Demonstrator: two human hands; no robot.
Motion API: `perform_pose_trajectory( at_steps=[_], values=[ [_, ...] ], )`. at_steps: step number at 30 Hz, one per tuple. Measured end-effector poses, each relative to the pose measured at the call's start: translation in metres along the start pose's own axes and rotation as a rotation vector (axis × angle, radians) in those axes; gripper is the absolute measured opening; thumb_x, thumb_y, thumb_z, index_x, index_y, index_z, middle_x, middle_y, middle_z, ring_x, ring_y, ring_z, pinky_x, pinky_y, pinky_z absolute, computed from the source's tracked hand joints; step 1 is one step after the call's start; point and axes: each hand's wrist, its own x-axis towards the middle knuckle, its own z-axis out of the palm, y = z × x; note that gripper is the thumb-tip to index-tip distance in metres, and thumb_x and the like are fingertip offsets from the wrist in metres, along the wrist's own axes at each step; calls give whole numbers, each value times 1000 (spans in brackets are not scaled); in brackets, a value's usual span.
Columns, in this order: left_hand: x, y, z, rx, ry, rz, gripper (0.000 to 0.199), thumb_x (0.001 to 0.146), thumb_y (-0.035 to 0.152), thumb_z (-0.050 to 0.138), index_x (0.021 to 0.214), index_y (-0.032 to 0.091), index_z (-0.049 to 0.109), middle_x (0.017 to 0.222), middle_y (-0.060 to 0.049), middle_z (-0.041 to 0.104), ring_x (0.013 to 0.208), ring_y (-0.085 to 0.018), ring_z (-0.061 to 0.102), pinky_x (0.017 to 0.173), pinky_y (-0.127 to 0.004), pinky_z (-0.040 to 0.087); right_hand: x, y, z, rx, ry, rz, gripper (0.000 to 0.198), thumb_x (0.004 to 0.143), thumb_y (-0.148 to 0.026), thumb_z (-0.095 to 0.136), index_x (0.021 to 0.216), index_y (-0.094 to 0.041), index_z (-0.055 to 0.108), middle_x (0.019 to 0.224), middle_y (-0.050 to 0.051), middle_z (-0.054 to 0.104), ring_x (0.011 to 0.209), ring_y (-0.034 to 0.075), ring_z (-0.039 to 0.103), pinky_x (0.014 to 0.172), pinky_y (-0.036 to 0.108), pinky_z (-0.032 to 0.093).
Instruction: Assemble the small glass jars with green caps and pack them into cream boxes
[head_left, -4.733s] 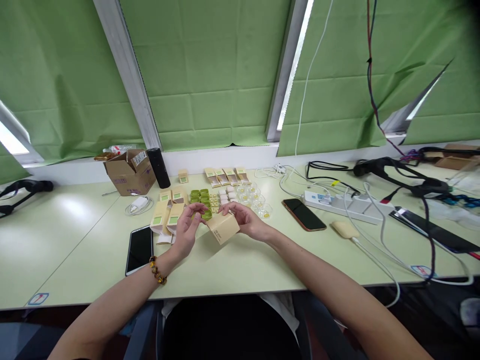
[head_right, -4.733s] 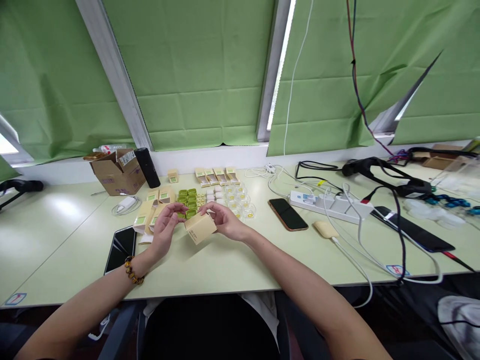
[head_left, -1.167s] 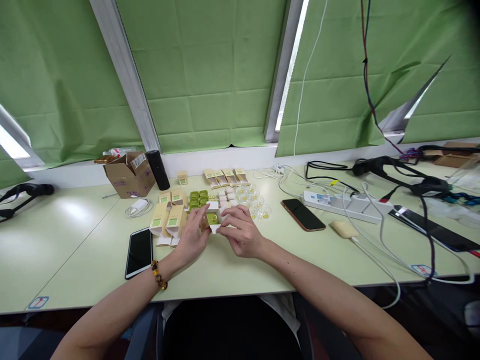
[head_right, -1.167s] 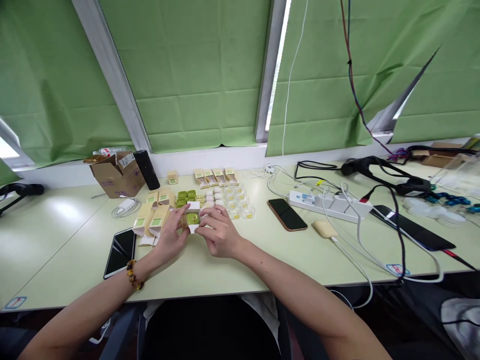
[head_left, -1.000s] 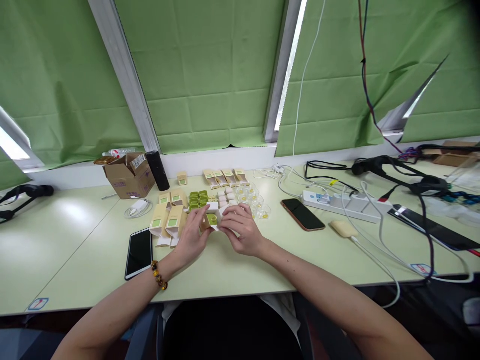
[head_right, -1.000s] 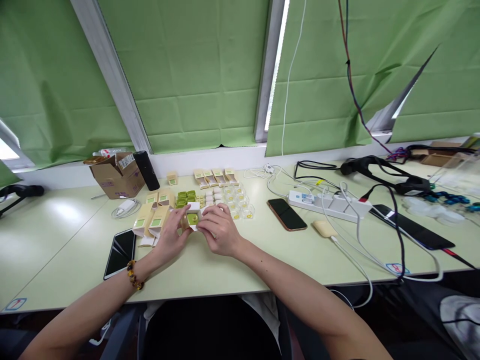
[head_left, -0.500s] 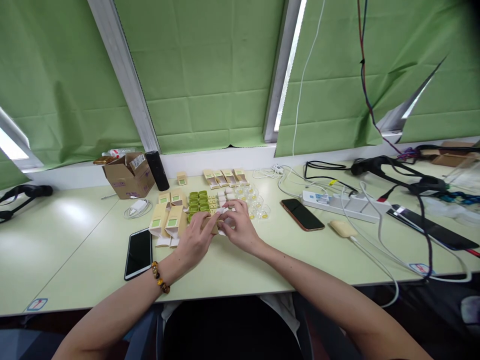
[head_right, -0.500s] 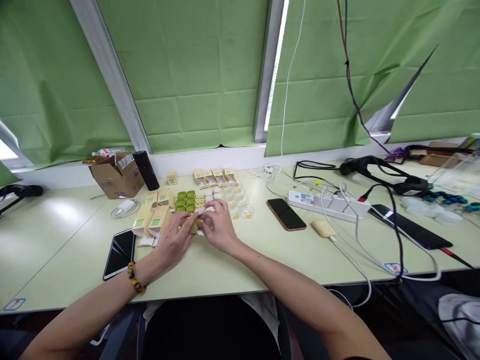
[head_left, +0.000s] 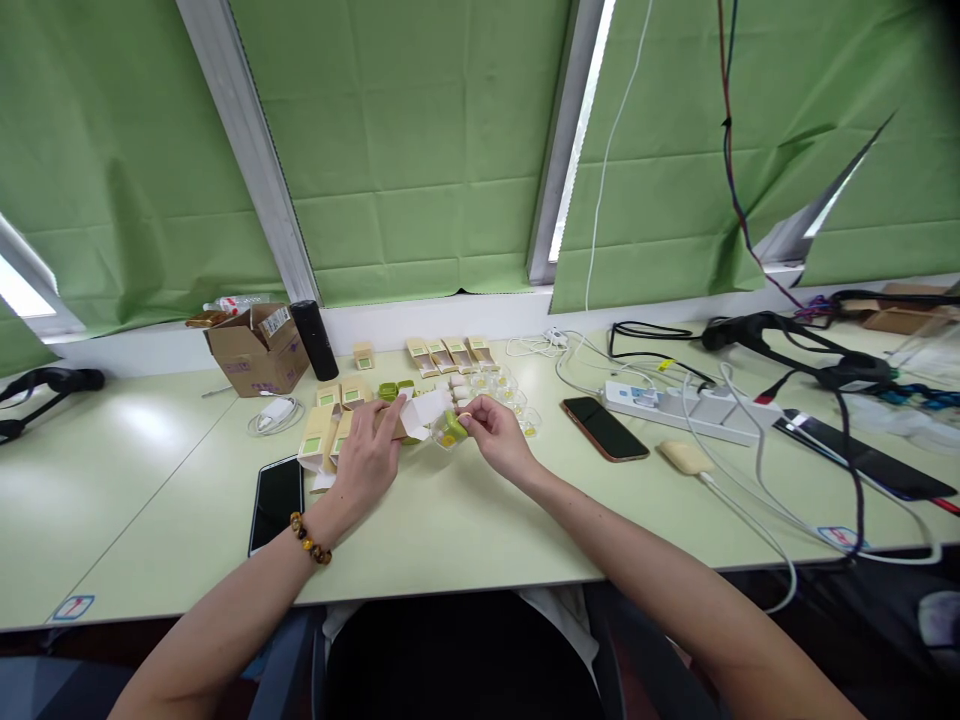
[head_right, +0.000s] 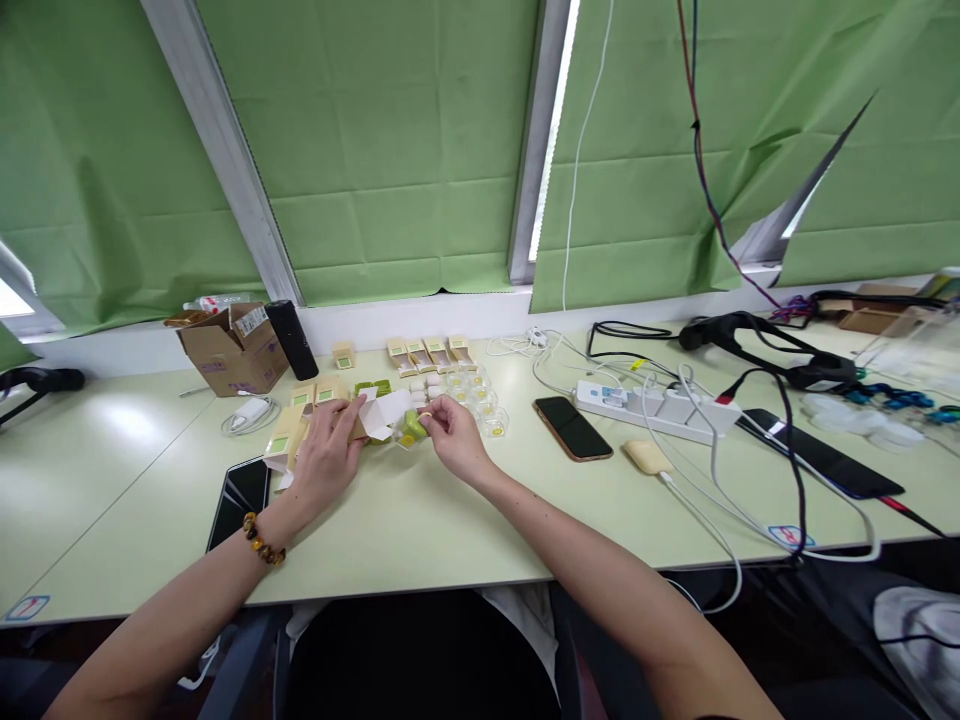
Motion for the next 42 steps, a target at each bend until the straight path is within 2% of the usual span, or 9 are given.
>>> perform_pose_trajectory(
  at_steps=[8,12,15,18,21,25,29,36,42],
  values=[
    [4,-8,0,-261,112,-108,63,101,25,61,160,28,40,142,-16,55,135,-32,53,111,-54,53,-9,-12,-9,-522,-289,-139,6,92,-22,65,88,-25,68,87,2,77,82,22,71,77,35,53],
    [1,-3,7,-546,173,-183,68,98,36,69,157,32,36,150,-15,50,139,-29,52,103,-46,60,-15,-12,-4,-613,-355,-152,8,87,-17,70,85,-25,72,84,2,78,80,23,72,73,33,51],
    [1,2,10,-798,160,-244,75,95,44,73,156,34,31,141,-13,56,129,-26,60,97,-42,63,-14,-14,-4,-609,-361,-168,6,86,-21,73,89,-26,73,90,2,79,82,23,73,75,35,53],
    [3,6,10,-1055,60,-386,76,96,51,71,156,33,27,131,-12,64,116,-24,69,95,-42,63,-12,-18,-6,-551,-290,-200,9,89,-28,71,98,-26,73,99,3,79,92,24,73,81,38,55],
    [6,10,9,-1310,-50,-535,73,97,61,66,154,31,29,141,-14,65,120,-27,70,96,-47,64,-11,-20,-5,-446,-207,-204,13,94,-31,66,103,-25,71,104,5,78,98,24,72,85,39,55],
    [9,17,4,-1503,-164,-630,65,99,65,60,149,31,37,152,-14,60,125,-31,70,96,-54,65,-10,-19,-3,-277,-173,-190,18,97,-37,64,107,-24,71,108,6,79,100,23,72,87,40,55],
    [9,22,1,-1584,-203,-702,66,97,66,63,148,29,41,145,-15,65,118,-32,74,90,-54,67,-10,-20,0,-167,-220,-151,33,99,-48,63,120,-24,73,115,9,79,108,26,72,92,42,54],
    [4,26,1,-1626,-268,-696,83,94,62,71,158,33,27,139,-14,67,109,-30,76,77,-44,70,-11,-19,5,24,-341,-72,57,93,-72,65,120,-23,75,115,10,78,105,28,71,96,44,55],
    [3,31,0,-1548,-242,-644,71,96,59,70,153,33,36,151,-15,57,108,-29,74,74,-40,69,-13,-21,11,285,-393,69,55,82,-64,82,117,-22,74,118,10,78,104,27,73,95,41,57]
  ],
)
